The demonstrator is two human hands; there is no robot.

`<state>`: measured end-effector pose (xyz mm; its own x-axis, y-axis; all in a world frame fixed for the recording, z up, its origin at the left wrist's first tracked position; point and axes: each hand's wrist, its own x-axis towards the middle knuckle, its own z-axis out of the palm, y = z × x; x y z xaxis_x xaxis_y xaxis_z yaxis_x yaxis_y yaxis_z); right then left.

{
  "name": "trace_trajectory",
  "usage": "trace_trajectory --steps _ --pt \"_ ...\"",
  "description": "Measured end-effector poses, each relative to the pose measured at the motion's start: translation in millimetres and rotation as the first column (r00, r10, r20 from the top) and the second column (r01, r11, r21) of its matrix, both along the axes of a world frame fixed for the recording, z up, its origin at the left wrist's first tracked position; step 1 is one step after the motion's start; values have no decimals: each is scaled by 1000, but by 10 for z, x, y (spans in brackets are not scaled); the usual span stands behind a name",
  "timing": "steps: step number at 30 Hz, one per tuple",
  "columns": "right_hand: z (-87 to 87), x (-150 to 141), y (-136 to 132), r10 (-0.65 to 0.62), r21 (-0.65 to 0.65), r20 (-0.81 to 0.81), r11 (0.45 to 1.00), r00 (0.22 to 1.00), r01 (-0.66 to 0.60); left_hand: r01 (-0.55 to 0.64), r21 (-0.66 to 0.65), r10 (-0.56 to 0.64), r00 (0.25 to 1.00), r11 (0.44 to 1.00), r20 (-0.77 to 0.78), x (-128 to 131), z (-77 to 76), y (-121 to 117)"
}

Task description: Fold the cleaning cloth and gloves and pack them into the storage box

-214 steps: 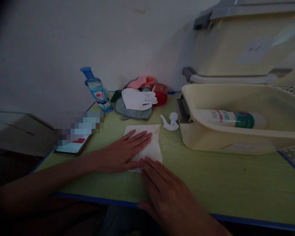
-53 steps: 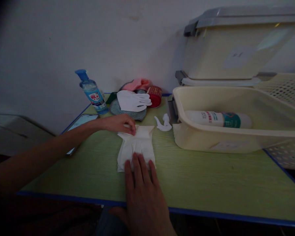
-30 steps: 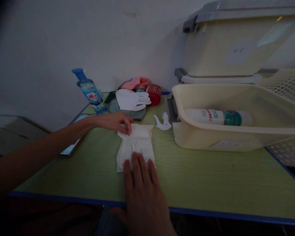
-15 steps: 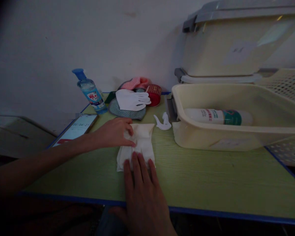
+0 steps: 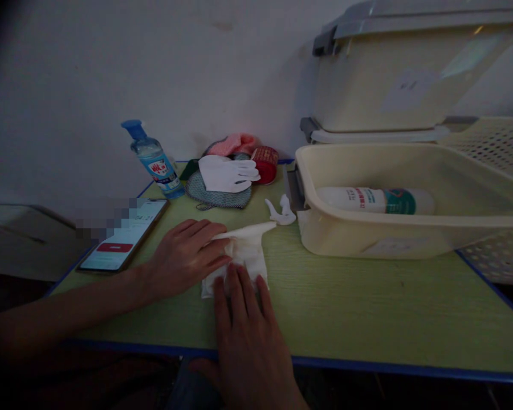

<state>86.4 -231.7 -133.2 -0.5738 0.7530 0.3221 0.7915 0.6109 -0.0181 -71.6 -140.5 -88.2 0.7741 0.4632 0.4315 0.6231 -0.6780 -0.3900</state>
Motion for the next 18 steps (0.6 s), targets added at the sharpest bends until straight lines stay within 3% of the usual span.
trace_trajectory --steps 4,9,13,18 --pt "53 3 7 18 -55 -6 998 1000 -18 -116 -245 144 985 963 99 -38 -34 102" --pt "170 71 -3 48 -105 -16 993 999 -50 -183 -546 279 955 818 98 -12 12 239" --pt "289 85 23 26 -93 -89 995 996 -34 -192 -623 313 946 758 89 -9 28 313" --pt "348 -93 198 -129 -25 -247 992 961 126 -154 -696 348 926 701 145 -22 -37 400"
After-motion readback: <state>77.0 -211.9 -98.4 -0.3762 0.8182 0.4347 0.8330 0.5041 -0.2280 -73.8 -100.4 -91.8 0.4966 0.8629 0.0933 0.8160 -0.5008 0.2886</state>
